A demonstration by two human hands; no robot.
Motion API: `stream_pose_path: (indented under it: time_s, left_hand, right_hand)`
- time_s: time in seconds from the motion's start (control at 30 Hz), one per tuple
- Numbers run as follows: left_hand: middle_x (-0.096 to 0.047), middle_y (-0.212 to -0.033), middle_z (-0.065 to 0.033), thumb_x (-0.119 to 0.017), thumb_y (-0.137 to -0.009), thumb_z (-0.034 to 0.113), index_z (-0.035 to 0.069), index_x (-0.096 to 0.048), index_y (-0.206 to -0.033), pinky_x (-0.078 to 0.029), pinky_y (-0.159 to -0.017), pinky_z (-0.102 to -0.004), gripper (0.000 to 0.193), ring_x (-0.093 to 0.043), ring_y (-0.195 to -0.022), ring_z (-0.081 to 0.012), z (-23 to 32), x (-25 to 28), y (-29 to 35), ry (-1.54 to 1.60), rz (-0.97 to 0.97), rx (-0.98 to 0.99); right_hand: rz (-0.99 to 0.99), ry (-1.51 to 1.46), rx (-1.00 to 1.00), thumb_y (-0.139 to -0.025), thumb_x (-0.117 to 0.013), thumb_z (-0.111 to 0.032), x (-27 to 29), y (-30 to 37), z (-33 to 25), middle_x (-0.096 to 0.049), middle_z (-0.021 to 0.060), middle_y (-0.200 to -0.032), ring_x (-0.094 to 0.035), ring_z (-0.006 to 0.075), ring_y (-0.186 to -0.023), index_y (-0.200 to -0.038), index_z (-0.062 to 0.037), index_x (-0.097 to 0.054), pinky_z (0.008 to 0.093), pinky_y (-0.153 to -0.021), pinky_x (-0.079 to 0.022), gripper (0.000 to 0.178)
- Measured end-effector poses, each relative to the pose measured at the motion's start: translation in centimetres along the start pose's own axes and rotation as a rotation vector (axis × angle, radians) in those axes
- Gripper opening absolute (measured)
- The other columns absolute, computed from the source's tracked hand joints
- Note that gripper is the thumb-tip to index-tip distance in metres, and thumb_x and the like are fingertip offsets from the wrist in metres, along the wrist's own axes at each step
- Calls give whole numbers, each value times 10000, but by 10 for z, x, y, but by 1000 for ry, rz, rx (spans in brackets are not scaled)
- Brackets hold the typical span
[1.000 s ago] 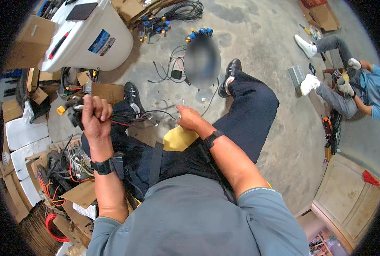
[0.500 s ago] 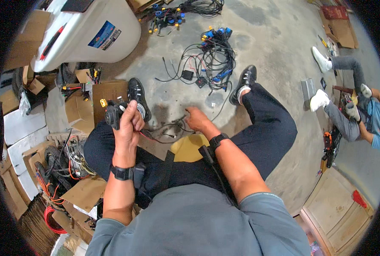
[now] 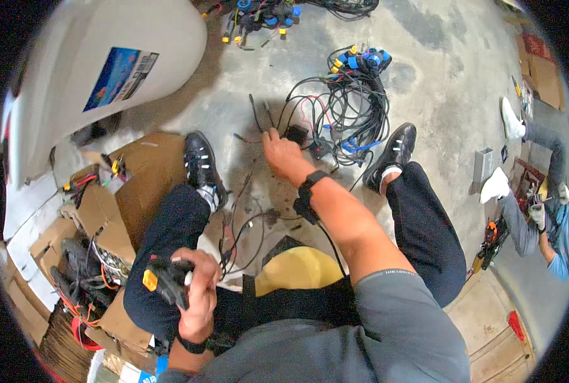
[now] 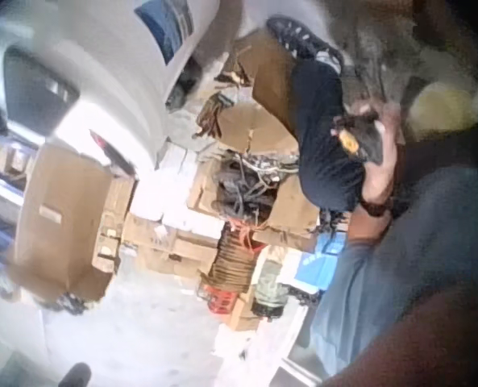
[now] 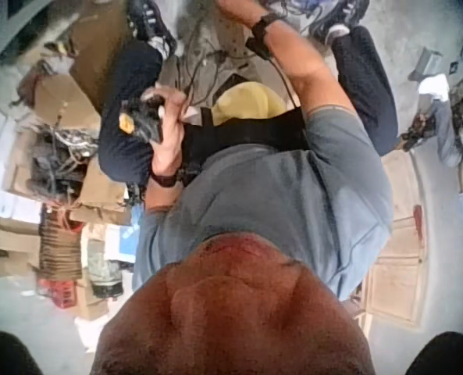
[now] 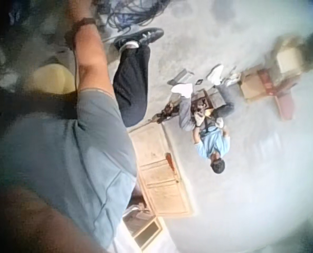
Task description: Inspecting and organizing a complex wiring harness with various connectors.
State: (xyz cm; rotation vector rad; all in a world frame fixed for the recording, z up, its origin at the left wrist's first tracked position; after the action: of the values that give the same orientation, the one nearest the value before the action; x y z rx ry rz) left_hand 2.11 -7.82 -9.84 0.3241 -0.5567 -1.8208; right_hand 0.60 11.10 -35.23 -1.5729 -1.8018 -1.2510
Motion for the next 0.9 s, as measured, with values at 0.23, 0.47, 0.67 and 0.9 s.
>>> stream_pose_path:
  time_s: [0.23, 0.47, 0.67, 0.9]
  left_hand:
    - [-387, -589, -12, -681, -852, 203, 88, -414, -788, -285, -444, -247, 298, -354, -483, -103, -12, -8, -19, 143, -16, 98]
    - [-393, -606, -12, -664, -868, 184, 90, -421, -810, -279, -440, -248, 267, -349, -485, -100, -9, -14, -21, 101, -76, 58]
    - [-493, -715, 18, -726, -813, 100, 87, -510, -870, -349, -562, -242, 224, -442, -615, -78, -9, -6, -2, -89, -6, 40]
    - [-459, -641, 71, -754, -818, 130, 83, -505, -927, -341, -447, -201, 276, -416, -491, -39, 23, -13, -5, 84, 29, -79]
  right_hand:
    - [32, 258, 104, -820, -556, -136, -38, -44, 32, -585, 116, -857, -650, 263, -625, -948, -41, -539, 383, -491, -513, 160]
    - [-181, 160, 277, -827, -551, -135, -69, -10, 13, -657, 144, -767, -677, 296, -705, -922, -51, -556, 422, -527, -517, 128]
    - [-396, -244, -4, -755, -566, -110, -78, 78, -9, -660, 229, -825, -639, 425, -794, -976, -8, -575, 501, -668, -504, 244]
    - [-324, -509, -266, -743, -536, -116, -15, 156, -33, -650, 268, -920, -621, 422, -898, -905, 35, -628, 466, -776, -486, 240]
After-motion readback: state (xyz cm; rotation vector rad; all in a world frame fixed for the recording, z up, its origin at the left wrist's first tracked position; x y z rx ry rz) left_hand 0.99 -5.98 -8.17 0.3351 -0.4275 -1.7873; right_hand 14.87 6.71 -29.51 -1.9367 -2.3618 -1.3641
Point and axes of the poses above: each hand's wrist, its own y-axis away from the middle knuckle, its own x-axis out of the back of the hand, z = x × y, the point moved 10 cm from there along -y, towards the middle knuckle
